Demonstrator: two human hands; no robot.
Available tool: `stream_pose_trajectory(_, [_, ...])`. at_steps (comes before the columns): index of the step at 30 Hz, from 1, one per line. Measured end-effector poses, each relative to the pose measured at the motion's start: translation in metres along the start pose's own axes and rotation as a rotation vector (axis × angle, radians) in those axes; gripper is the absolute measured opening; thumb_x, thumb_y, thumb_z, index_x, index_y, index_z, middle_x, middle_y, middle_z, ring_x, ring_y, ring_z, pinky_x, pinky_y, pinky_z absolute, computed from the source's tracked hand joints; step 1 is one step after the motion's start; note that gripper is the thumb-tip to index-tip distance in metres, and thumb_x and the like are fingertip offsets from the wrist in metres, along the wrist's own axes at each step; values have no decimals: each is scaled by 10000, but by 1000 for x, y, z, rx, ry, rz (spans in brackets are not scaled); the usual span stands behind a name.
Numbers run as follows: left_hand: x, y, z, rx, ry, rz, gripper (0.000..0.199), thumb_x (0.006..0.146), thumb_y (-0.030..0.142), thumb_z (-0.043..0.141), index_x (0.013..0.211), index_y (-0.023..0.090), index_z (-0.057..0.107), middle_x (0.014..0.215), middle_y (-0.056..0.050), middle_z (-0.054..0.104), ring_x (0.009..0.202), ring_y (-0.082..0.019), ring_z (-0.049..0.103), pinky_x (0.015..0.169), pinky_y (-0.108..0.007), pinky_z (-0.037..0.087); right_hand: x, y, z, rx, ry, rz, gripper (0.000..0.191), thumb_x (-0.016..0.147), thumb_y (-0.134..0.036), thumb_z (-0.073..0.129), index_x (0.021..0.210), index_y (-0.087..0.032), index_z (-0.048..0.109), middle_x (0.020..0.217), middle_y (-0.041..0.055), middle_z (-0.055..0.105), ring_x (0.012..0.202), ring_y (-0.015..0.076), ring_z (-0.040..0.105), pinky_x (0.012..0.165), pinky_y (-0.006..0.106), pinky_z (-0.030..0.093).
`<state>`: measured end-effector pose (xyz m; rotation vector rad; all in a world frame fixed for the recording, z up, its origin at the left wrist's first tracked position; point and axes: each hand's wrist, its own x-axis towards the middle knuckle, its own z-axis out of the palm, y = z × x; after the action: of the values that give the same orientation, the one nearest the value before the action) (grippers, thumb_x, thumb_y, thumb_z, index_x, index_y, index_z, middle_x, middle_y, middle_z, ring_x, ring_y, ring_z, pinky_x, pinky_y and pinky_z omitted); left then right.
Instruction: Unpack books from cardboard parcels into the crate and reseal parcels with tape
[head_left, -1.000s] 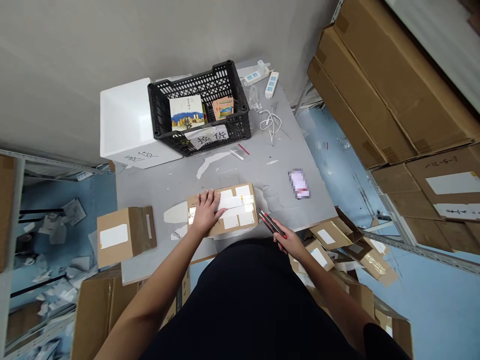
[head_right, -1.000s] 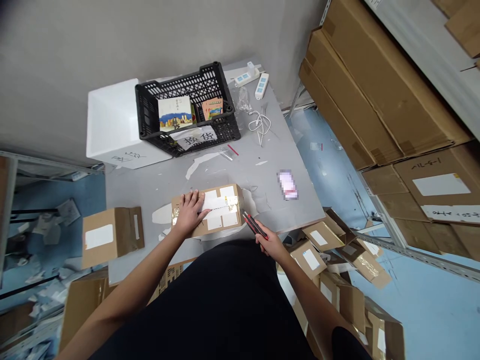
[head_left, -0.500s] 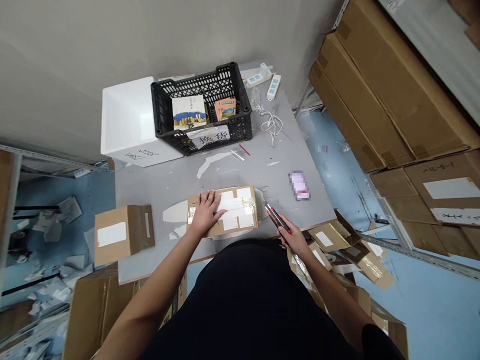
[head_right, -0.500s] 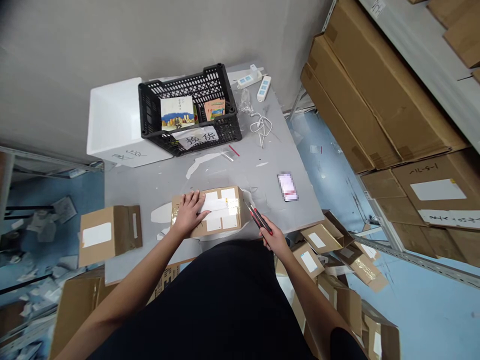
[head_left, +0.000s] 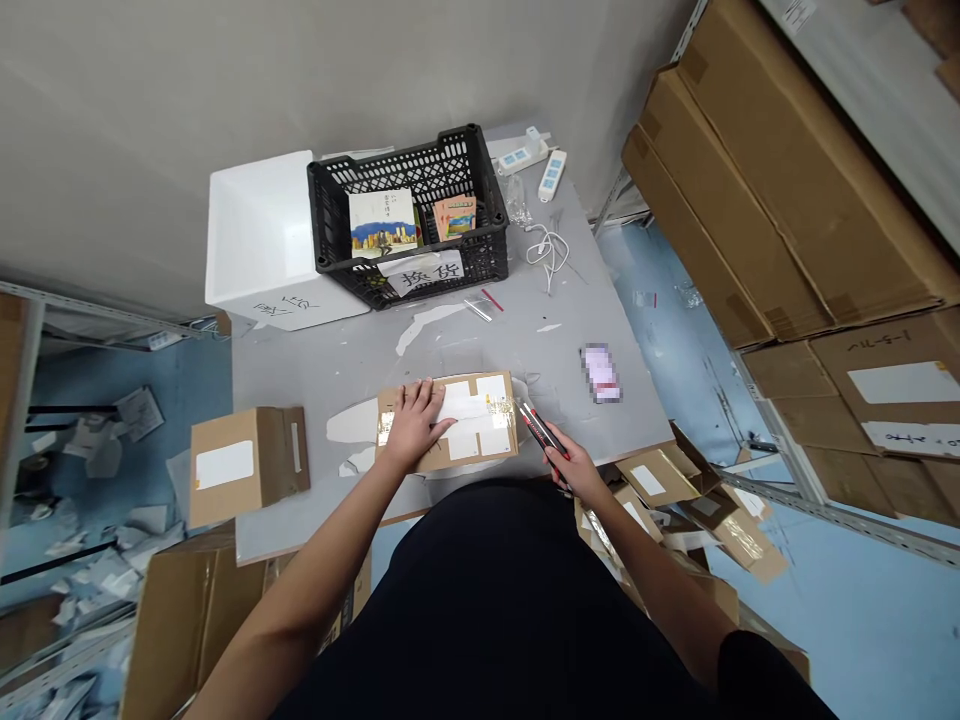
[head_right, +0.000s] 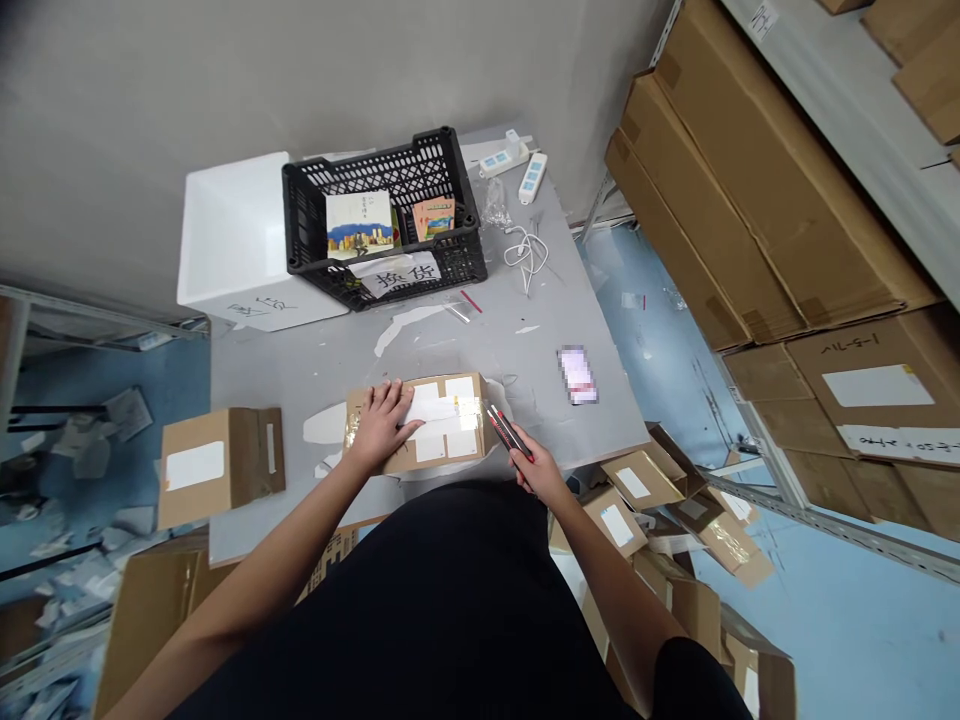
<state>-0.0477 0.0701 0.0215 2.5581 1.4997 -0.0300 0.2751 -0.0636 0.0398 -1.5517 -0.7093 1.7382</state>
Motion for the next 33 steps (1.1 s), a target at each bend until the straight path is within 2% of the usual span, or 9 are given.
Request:
stream_pose_trajectory(14, [-1,0,0,-36,13,11,671,931,555,437,1481,173,390,1572,-172,296,1470,-370,196,1173,-580,111,-21,14,6,-195,47,71,687,847,-396,527,1505,-322,347,730,-49,590,414,78,449,336,184,343])
stream_pose_trajectory(16, [0,0,0,-28,15,10,669,932,554,434,1481,174,391,1569,-171,303,1471,-365,196,1175,-576,107,-27,22,6,-226,19,56,666,849,-390,531,1492,-303,381,724,-44,606,441,91,477,387,204,396])
stream_pose_trajectory(20, [0,0,-1,-26,19,9,660,934,546,432,1483,181,389,1562,-164,322,1471,-349,206,1180,-564,99,-45,39,1,-261,-13,-65,589,828,-385,590,1397,-243,528,790,-4,660,634,139,595,588,255,511])
stream_pose_trajectory(22, [0,0,-2,-24,16,13,650,934,544,433,1476,188,401,1557,-159,336,1467,-343,222,1183,-554,101,-52,44,-1,-211,50,-61,617,838,-424,586,1420,-242,489,789,-7,654,581,131,573,531,253,496])
stream_pose_trajectory(24, [0,-1,-5,-27,14,15,643,928,547,443,1466,196,418,1550,-156,351,1458,-338,245,1185,-547,106,-53,45,-2,-103,142,-31,691,846,-473,580,1475,-262,383,781,-22,639,486,110,521,437,242,455])
stream_pose_trajectory(26, [1,-2,-8,-46,9,16,652,910,565,471,1454,208,436,1542,-153,365,1444,-338,275,1184,-542,119,-48,42,1,55,204,-22,747,826,-508,618,1476,-270,338,795,-21,642,496,119,557,454,261,494])
stream_pose_trajectory(28, [4,-6,-13,-81,-3,31,686,881,593,506,1450,217,440,1522,-148,399,1421,-336,315,1184,-533,130,-38,38,9,231,206,-3,709,790,-526,674,1390,-247,420,803,0,656,615,166,655,587,327,574])
stream_pose_trajectory(30, [7,-13,-19,-110,-16,44,726,860,613,525,1462,222,419,1494,-143,438,1399,-331,347,1184,-526,130,-26,35,19,375,164,65,604,767,-537,709,1249,-235,504,829,40,678,778,237,713,705,409,596])
stream_pose_trajectory(33, [11,-27,-28,-119,-23,-32,703,873,591,504,1466,225,408,1449,-143,488,1369,-329,383,1175,-539,129,-8,33,35,477,99,182,546,765,-550,715,1174,-257,502,925,102,704,953,318,709,729,503,589])
